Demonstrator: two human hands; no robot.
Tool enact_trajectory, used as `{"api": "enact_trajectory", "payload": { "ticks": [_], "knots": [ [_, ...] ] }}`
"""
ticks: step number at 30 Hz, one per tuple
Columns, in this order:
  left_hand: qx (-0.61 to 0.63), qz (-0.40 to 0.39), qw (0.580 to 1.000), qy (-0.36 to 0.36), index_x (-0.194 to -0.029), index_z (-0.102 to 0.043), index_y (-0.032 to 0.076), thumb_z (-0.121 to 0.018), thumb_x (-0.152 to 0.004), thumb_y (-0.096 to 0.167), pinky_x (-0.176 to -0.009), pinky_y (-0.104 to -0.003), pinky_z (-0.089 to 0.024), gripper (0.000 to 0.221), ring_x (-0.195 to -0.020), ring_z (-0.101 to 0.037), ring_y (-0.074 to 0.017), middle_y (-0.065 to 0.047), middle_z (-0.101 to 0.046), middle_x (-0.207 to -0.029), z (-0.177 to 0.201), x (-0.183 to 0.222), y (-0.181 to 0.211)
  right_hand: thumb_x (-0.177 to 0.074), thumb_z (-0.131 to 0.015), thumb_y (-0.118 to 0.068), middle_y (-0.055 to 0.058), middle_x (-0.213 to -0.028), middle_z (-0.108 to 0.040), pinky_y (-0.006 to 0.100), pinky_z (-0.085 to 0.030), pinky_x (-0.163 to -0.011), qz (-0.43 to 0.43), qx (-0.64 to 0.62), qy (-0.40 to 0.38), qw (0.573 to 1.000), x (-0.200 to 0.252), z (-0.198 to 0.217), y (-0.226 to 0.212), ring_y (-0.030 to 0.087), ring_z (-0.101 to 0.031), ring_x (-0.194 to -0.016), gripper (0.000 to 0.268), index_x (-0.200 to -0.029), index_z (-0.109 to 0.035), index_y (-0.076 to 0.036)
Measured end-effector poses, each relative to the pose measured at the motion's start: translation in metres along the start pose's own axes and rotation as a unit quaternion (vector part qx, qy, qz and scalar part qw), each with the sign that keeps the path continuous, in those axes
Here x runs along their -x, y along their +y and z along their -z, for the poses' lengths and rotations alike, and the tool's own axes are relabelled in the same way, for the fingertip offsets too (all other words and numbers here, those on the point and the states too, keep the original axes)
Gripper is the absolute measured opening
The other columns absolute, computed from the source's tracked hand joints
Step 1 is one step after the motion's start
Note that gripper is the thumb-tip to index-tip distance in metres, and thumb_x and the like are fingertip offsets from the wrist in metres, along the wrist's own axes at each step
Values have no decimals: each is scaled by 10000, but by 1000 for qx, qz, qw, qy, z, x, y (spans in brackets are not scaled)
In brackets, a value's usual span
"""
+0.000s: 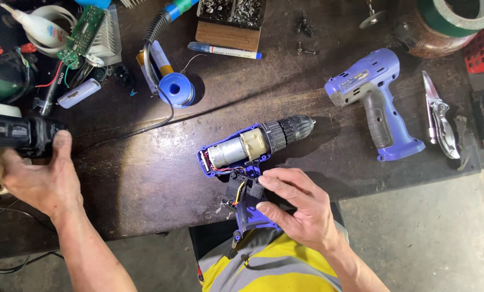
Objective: Disassembling and cleaning the internal components of a cordless power drill
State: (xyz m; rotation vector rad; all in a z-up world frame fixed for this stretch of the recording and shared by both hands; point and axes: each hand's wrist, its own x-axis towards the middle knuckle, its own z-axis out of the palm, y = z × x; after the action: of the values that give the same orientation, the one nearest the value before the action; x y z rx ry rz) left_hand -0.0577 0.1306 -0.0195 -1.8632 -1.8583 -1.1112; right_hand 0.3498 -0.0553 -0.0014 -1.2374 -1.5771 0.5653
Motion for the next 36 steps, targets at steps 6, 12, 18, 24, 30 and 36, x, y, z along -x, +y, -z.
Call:
{"api": "enact_trajectory", "payload": {
  "ticks": [6,12,18,24,30,36],
  "knots": [
    [45,60,996,47,-1351,-550,-120,-825,-993,-119,-537,-381,-505,451,-655,-613,-334,-315,-523,-1212,55,42,116,-944,-741,-66,123,-1196,-693,332,-602,-954,-5,0,-6,1000,-7,-6,-1,251,-697,-1007,338,-1274,-669,-49],
    [338,6,897,-284,-1260,-604,3,-902,-714,316,-1096,-401,-528,696,-1209,-676,-315,-224,-655,-1287,94,111,220,-964,-725,-229,119,-1171,-712,343,-594,-785,66,28,-44,996,-26,-6,0,245,-701,-836,326,-1239,-683,-61],
    [359,125,902,-202,-1222,-631,-22,-794,-842,65,-834,-254,-597,423,-979,-719,-190,-164,-713,-1153,76,129,232,-994,-674,-313,118,-1291,-652,334,-648,-776,73,53,-81,993,-68,-13,-20,255,-758,-1093,302,-1183,-646,-79],
    [505,307,776,-220,-1184,-666,-55,-747,-872,6,-914,-281,-554,328,-958,-685,-165,-127,-724,-1047,75,137,217,-960,-668,-403,4,-1112,-781,307,-555,-699,-4,37,-172,984,-95,-23,-23,171,-777,-960,313,-1195,-672,-196],
    [554,320,729,-245,-1212,-647,-76,-693,-946,110,-872,-284,-529,328,-973,-670,-175,-138,-729,-1091,77,134,210,-915,-714,-419,25,-1064,-773,329,-531,-735,14,69,-161,984,-108,-39,-19,196,-744,-928,323,-1083,-764,-148],
    [546,339,720,-261,-1213,-664,-63,-693,-941,113,-777,-256,-507,325,-899,-657,-151,-140,-746,-1045,78,135,205,-913,-723,-412,17,-965,-758,337,-514,-639,11,77,-143,987,-106,-43,-20,198,-727,-785,315,-1067,-781,-144]
  ]
}}
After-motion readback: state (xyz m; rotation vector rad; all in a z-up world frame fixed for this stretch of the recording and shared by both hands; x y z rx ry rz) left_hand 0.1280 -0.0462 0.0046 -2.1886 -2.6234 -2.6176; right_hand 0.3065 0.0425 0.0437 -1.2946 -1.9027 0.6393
